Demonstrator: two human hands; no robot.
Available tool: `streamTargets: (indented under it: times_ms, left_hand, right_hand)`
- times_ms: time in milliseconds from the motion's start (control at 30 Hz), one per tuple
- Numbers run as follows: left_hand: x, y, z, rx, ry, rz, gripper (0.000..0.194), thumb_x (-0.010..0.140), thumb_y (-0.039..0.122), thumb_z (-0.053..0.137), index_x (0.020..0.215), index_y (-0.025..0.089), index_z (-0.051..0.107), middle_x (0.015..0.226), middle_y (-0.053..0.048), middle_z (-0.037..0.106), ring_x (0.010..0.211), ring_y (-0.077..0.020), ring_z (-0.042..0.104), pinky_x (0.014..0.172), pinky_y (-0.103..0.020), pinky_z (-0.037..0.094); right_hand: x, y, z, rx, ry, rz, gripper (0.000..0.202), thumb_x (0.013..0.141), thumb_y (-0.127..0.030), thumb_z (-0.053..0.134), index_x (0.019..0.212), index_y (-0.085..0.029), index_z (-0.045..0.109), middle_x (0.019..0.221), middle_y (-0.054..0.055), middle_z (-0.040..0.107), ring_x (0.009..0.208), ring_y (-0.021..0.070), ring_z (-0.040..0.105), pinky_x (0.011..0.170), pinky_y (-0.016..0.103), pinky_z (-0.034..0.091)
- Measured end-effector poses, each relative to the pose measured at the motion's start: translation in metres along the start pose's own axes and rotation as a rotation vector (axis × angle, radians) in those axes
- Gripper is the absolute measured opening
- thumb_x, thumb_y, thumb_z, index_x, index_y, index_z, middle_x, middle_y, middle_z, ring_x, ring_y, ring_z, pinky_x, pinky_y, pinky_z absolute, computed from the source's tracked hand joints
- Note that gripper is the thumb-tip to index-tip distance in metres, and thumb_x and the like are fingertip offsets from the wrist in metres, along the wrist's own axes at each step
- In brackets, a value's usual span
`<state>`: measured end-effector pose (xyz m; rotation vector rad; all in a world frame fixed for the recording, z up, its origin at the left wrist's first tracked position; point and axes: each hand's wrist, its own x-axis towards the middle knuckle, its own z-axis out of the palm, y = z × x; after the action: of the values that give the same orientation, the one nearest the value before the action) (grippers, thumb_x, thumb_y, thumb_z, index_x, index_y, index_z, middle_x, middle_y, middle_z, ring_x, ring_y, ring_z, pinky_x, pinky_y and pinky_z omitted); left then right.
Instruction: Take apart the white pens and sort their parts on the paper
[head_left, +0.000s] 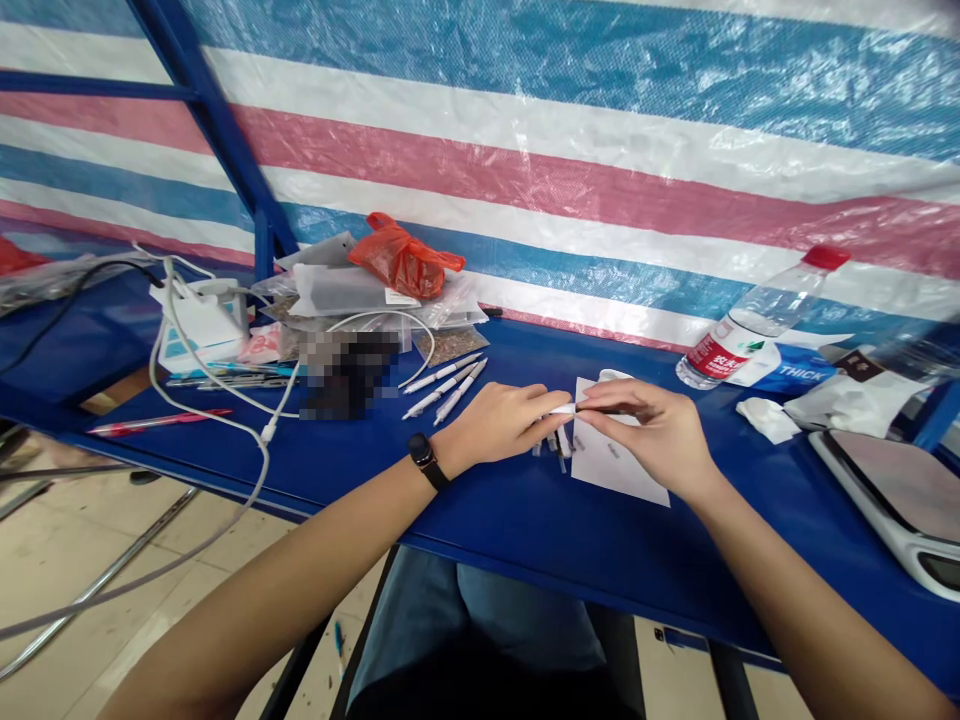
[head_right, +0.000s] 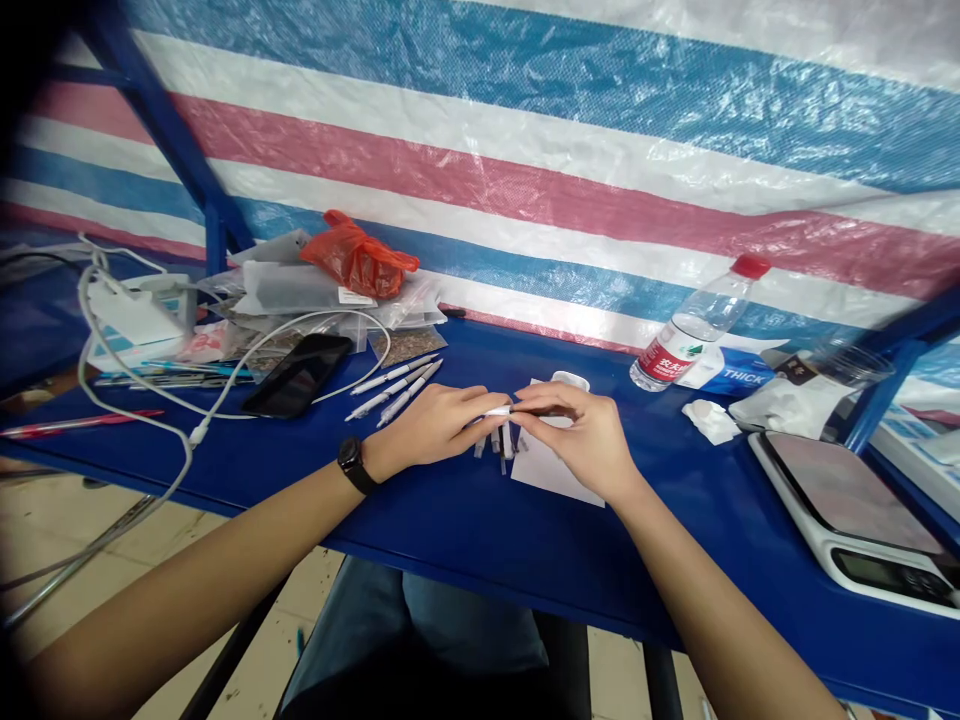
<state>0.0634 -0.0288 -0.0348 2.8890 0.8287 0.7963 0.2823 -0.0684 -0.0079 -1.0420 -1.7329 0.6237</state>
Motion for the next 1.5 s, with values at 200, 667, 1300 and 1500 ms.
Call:
streamTargets:
  times_ms: [200, 667, 1300, 1500]
  left_hand:
    - [0.004, -0.001, 0.000, -0.347, 0.150, -0.286, 0.029, 0.109, 0.035, 0.036, 0.119, 0.020, 0.057, 0.090, -0.004, 0.067, 0.077, -0.0194, 0.065, 0.067, -0.028, 0.041]
    - [0.012, 0.001, -0.006, -1.227, 0.373, -0.588, 0.030, 0.099, 0.047, 0.058, 0.085, 0.021, 0.051, 0.058, 0.009, 0.035, 0.045, -0.0062, 0.025, 0.045, -0.017, 0.022]
    - [-0.047, 0.089, -0.002, -1.387, 0.120, -0.694, 0.041, 0.103, 0.059, 0.047, 0.091, 0.020, 0.054, 0.061, 0.007, 0.043, 0.048, -0.0079, 0.037, 0.045, -0.021, 0.031]
    - [-0.048, 0.090, -0.003, -1.321, 0.100, -0.667, 0.040, 0.105, 0.056, 0.044, 0.094, 0.020, 0.056, 0.062, 0.007, 0.044, 0.049, -0.0081, 0.037, 0.048, -0.023, 0.032]
  right_hand:
    - [0.012, -0.004, -0.038, -0.100, 0.030, 0.226, 0.046, 0.080, -0.068, 0.073, 0.086, -0.023, 0.071, 0.084, 0.005, 0.076, 0.069, 0.0196, 0.068, 0.062, 0.032, 0.055]
    - [0.006, -0.004, -0.037, -0.545, -0.538, 0.565, 0.014, 0.075, -0.032, 0.064, 0.070, -0.020, 0.069, 0.072, 0.006, 0.071, 0.068, 0.0222, 0.064, 0.062, 0.032, 0.046]
    - [-0.009, -0.019, 0.015, 0.628, 0.050, 0.388, 0.018, 0.070, -0.040, 0.092, 0.081, -0.031, 0.081, 0.081, -0.001, 0.073, 0.080, 0.0151, 0.068, 0.070, 0.028, 0.057]
    - [-0.012, -0.022, 0.016, 0.614, -0.015, 0.307, 0.013, 0.077, -0.038, 0.089, 0.084, -0.031, 0.080, 0.080, -0.002, 0.074, 0.075, 0.0134, 0.070, 0.069, 0.026, 0.058]
